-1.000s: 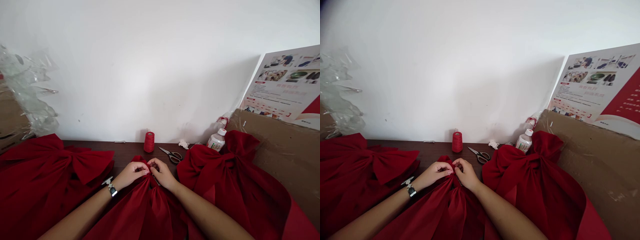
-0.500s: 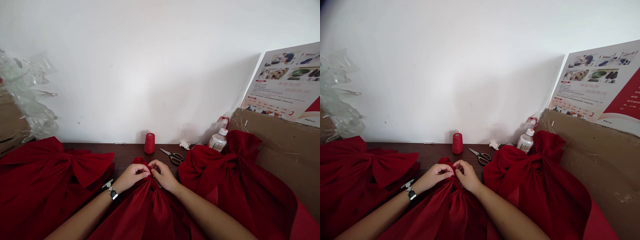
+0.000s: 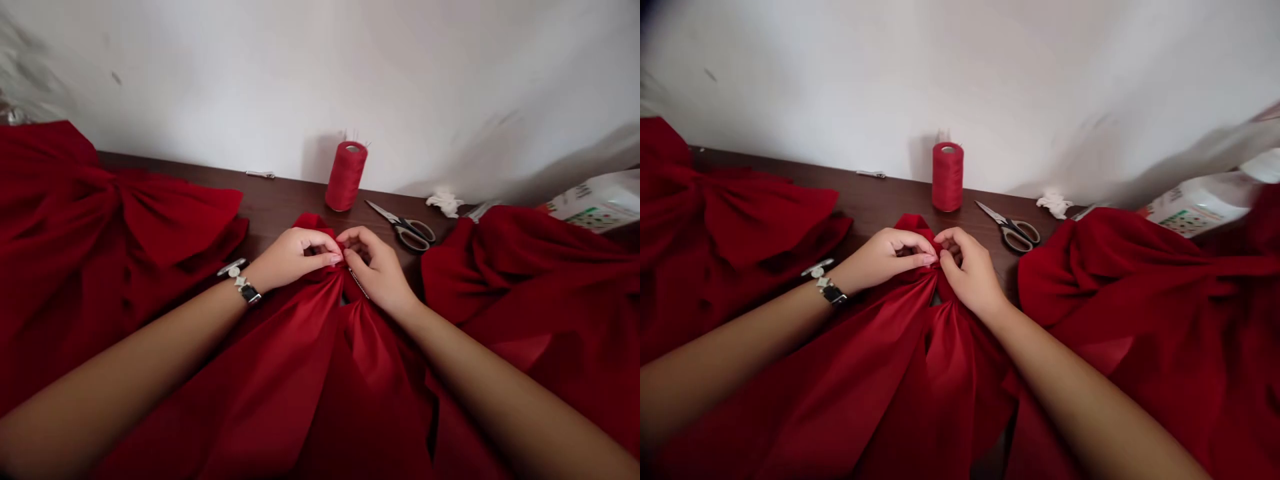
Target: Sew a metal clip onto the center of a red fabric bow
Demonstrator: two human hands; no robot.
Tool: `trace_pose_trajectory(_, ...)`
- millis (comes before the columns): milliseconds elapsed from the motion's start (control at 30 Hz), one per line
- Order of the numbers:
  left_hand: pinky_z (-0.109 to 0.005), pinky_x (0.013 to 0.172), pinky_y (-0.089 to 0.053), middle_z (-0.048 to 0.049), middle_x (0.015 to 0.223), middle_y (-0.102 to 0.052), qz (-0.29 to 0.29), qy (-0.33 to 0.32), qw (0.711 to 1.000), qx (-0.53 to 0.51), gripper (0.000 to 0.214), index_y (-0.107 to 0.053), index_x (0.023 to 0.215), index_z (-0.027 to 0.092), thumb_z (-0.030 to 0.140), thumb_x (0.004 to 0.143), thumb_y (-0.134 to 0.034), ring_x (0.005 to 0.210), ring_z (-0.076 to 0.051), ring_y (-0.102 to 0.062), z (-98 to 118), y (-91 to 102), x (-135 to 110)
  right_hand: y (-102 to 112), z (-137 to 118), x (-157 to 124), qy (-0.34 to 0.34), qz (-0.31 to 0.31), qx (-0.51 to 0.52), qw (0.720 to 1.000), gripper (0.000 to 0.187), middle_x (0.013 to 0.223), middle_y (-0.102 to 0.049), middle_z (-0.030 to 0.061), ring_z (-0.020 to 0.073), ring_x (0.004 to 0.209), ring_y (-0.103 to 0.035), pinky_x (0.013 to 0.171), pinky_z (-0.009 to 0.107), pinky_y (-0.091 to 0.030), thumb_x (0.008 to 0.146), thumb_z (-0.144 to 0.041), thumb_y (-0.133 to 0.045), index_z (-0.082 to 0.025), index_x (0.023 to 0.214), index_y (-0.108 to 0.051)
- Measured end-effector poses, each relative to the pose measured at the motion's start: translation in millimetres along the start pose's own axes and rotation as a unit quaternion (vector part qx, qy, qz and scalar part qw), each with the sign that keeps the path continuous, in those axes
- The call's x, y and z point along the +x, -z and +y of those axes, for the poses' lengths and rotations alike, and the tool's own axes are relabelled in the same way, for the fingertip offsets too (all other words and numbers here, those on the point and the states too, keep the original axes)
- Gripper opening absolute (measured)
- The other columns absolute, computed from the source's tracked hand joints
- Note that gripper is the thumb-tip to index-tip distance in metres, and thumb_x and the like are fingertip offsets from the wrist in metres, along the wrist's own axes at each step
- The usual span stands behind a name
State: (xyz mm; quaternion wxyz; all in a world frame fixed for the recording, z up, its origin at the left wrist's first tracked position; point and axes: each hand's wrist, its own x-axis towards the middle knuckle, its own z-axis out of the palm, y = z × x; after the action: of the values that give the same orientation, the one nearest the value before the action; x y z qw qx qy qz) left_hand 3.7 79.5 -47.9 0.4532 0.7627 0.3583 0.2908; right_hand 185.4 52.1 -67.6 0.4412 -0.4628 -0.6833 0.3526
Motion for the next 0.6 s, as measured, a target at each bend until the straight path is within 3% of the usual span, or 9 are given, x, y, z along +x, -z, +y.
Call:
trace_pose_trajectory(267,-0.025,0.074,-0.051,-0.0040,0.082,-0.074,0.003,0.015,1.000,-0.024,0.016,-0.073,0.083,0.014,0.028,0.082,-0.066,0.076,-0.015,-0.066,1.4,0.7,-5.3,6.0,-3.6,-8.1,-0.012,-0.024,0.030,0.999,0.016,0.093,-0.062,0.0039,0.0121,0.081,-0.059,0.076,0.026,-0.048,0.085,-0.017,-0.051,-0.017,0.100,-0.057)
trace_pose_trajectory(433,-0.026,0.077,-0.052,-0.0044,0.083,-0.074,-0.003,0.012,1.000,-0.018,0.018,-0.072,0.083,0.014,0.030,0.082,-0.064,0.078,-0.016,-0.066,0.1,1.4,-4.0,2.6,1.7,-5.9,0.002,0.003,0.037,0.999,0.019,0.098,-0.060,0.0061,0.0131,0.083,-0.059,0.074,0.026,-0.050,0.084,-0.020,-0.051,-0.016,0.102,-0.056)
trace_pose_trajectory(500,-0.027,0.077,-0.052,-0.0042,0.083,-0.074,0.001,0.011,1.000,-0.010,0.018,-0.071,0.082,0.014,0.030,0.082,-0.063,0.077,-0.016,-0.066,0.6,2.1,-3.9,9.0,-10.3,-1.7,0.033,0.036,0.032,0.998,0.022,0.105,-0.059,0.0077,0.0142,0.089,-0.058,0.074,0.026,-0.051,0.084,-0.020,-0.052,-0.017,0.106,-0.055)
trace_pose_trajectory(600,-0.028,0.078,-0.051,-0.0051,0.084,-0.074,-0.002,0.017,1.000,0.003,0.021,-0.071,0.082,0.014,0.033,0.083,-0.062,0.078,-0.017,-0.066,0.6,3.6,-4.5,36.7,-59.9,2.7,0.138,0.095,0.035,0.985,0.025,0.118,-0.055,0.0080,0.0160,0.103,-0.056,0.081,0.028,-0.051,0.088,-0.020,-0.052,-0.021,0.114,-0.052)
